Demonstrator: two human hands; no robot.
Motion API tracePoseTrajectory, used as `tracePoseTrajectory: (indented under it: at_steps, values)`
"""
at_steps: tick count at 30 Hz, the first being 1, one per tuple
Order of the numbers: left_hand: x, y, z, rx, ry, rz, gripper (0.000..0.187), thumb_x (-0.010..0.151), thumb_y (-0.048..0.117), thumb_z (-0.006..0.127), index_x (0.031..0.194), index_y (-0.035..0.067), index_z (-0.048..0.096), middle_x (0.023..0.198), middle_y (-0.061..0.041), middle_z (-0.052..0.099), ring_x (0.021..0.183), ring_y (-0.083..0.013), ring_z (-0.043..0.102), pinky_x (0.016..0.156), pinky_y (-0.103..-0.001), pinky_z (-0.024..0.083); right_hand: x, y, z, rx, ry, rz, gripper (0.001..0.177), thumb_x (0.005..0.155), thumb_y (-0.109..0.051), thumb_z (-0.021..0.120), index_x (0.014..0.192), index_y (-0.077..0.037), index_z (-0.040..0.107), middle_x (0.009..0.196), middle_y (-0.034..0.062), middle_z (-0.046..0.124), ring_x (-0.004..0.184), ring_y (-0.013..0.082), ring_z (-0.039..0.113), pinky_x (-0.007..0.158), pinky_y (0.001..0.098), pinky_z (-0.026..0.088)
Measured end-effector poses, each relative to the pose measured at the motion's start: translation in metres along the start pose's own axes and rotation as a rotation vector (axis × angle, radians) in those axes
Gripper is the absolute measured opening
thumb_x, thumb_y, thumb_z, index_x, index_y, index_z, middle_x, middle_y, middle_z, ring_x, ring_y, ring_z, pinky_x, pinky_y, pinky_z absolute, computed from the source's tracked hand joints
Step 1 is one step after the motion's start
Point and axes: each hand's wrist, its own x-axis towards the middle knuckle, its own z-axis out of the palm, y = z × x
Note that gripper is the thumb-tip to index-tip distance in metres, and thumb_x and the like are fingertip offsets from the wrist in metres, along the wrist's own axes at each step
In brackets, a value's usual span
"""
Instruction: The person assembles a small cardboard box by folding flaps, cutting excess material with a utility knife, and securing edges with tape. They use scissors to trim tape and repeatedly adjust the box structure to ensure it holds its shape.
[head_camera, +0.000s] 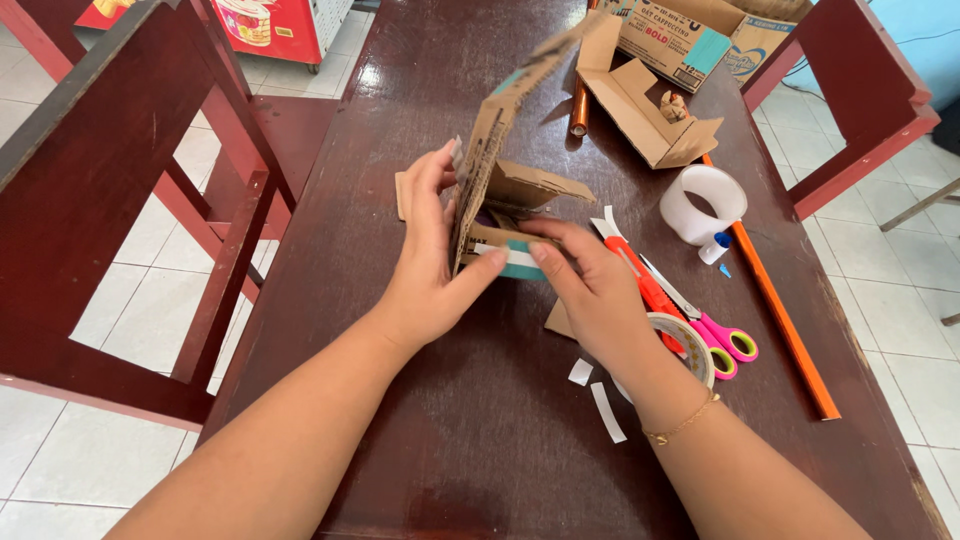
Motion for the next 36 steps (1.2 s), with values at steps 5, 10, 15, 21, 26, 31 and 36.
tracePoseTrajectory:
  at_steps: [5,10,15,21,26,31,36]
  values:
    - [-0.003,-0.003,0.009,0.056,0.089,-0.055,0.079,0.1,-0.001,0.06,0.164,0.003,0.014,0.154,-0.016,0.025,0.149,-0.0295,0.033,0.129,-0.047,0.039,0.002,-0.001,0.005,0.13,0.043,-0.096,0.032,0.105,-0.02,0.06,0.13,0.0,0.064,0.125,0.0108,0.071,0.112,0.0142,0.066,0.096,0.0279,0.053]
    - [-0.004,-0.003,0.015,0.171,0.123,-0.056,0.082,0.094,-0.006,0.062,0.161,0.002,0.014,0.158,-0.019,0.023,0.146,-0.0315,0.034,0.127,-0.045,0.033,0.004,0.001,0.011,0.5,-0.051,-0.092,0.039,0.106,-0.014,0.054,0.142,0.0,0.055,0.141,0.0106,0.062,0.127,0.0134,0.059,0.11,0.0285,0.046]
    - [-0.005,0.002,0.022,0.12,0.113,-0.047,0.085,0.094,-0.005,0.062,0.162,0.002,0.011,0.159,-0.019,0.02,0.15,-0.0329,0.033,0.13,-0.046,0.032,0.006,0.005,0.026,0.527,0.05,-0.049,0.039,0.106,-0.009,0.054,0.143,0.003,0.051,0.143,0.0131,0.06,0.126,0.0149,0.059,0.109,0.0307,0.047]
    - [-0.003,0.003,0.022,0.144,0.139,-0.039,0.087,0.095,-0.007,0.063,0.162,0.003,0.009,0.16,-0.02,0.019,0.151,-0.0336,0.03,0.13,-0.048,0.03,0.006,0.012,0.023,0.411,0.038,-0.119,0.046,0.105,-0.007,0.055,0.149,0.005,0.047,0.148,0.0133,0.058,0.129,0.0164,0.058,0.112,0.0316,0.046]
    - [-0.004,0.003,0.019,0.124,0.178,-0.084,0.093,0.095,-0.008,0.063,0.165,0.005,0.004,0.157,-0.02,0.018,0.152,-0.0341,0.029,0.131,-0.05,0.032,0.008,0.014,0.013,0.625,-0.073,-0.078,0.051,0.106,-0.007,0.049,0.156,0.002,0.039,0.158,0.0116,0.05,0.138,0.0167,0.053,0.117,0.0319,0.042]
    - [-0.002,0.003,0.016,-0.007,0.18,-0.127,0.095,0.096,-0.006,0.061,0.166,0.005,-0.003,0.161,-0.022,0.011,0.159,-0.0372,0.021,0.131,-0.05,0.033,0.005,0.003,-0.001,0.248,-0.022,-0.133,0.054,0.104,-0.001,0.052,0.157,-0.002,0.041,0.156,0.012,0.054,0.111,0.0179,0.047,0.093,0.0318,0.043]
    - [-0.003,0.003,0.009,0.103,0.188,-0.11,0.101,0.096,-0.001,0.068,0.166,0.005,-0.004,0.164,-0.022,0.01,0.158,-0.0374,0.022,0.132,-0.051,0.028,-0.002,-0.013,-0.012,-0.28,0.036,-0.376,0.035,0.098,0.001,0.066,0.133,-0.004,0.062,0.145,0.0088,0.064,0.114,0.014,0.071,0.094,0.0257,0.061]
